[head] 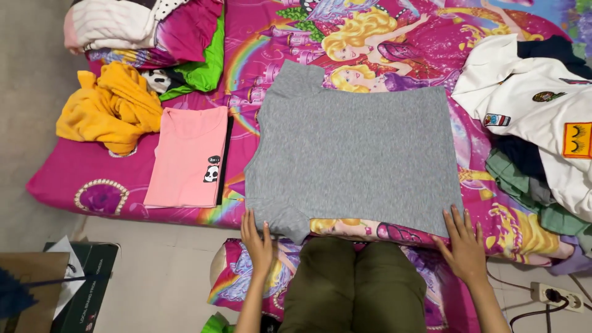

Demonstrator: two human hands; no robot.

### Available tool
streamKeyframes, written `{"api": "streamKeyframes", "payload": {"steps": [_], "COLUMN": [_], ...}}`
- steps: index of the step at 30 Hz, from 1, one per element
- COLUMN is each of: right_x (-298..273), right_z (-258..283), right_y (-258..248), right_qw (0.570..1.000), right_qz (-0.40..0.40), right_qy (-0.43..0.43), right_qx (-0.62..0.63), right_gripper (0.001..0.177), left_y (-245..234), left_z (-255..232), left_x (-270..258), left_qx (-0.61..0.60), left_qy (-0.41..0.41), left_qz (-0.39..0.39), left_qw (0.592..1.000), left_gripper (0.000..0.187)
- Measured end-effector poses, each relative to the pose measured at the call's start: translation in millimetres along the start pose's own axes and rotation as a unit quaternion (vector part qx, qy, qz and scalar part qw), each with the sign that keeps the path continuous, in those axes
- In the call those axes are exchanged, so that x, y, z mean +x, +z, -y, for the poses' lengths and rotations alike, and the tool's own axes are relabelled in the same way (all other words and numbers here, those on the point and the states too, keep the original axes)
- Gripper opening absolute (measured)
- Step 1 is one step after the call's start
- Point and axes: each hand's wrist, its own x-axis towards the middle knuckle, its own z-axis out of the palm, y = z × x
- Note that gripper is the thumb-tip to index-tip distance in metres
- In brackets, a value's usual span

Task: Folding various shirts and organizing them on a bed.

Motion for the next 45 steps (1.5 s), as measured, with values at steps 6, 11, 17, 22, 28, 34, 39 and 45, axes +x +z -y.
{"api": "streamKeyframes", "payload": {"steps": [6,11,17,22,28,34,39,45], "right_x": [-25,-13,11,57,180,195,155,148], "right_z": [-27,-22,-37,-81,-115,-85,-105,-97], "right_y": [0,-18,-26,-23,14,12,30,33], "right_qw": [0.998,0.999,0.985,0.901,0.844,0.860,0.887,0.884], "right_qz": [-0.031,-0.034,-0.046,0.038,-0.026,0.094,0.081,0.081], "right_qy": [-0.025,-0.023,0.019,0.214,0.226,0.306,0.182,0.134], "right_qx": [-0.041,-0.017,0.166,0.377,0.485,0.397,0.416,0.440], "right_gripper": [0.054,0.044,0.028,0.026,0.023,0.078,0.085,0.079], "left_y": [34,36,-26,-50,13,81,18,28], "left_z": [37,107,97,48,15,98,45,77], "left_x": [-27,-22,19,119,290,280,235,239], "left_qx": [-0.291,-0.295,-0.314,-0.351,-0.677,-0.243,-0.153,-0.242], "left_qy": [-0.225,-0.262,-0.098,-0.327,-0.276,-0.119,-0.145,-0.238], "left_qz": [-0.133,-0.010,0.258,0.300,0.218,0.098,0.134,0.182], "left_qw": [0.920,0.919,0.908,0.824,0.646,0.958,0.968,0.923], "left_gripper": [0.057,0.044,0.033,0.036,0.031,0.030,0.028,0.023]}}
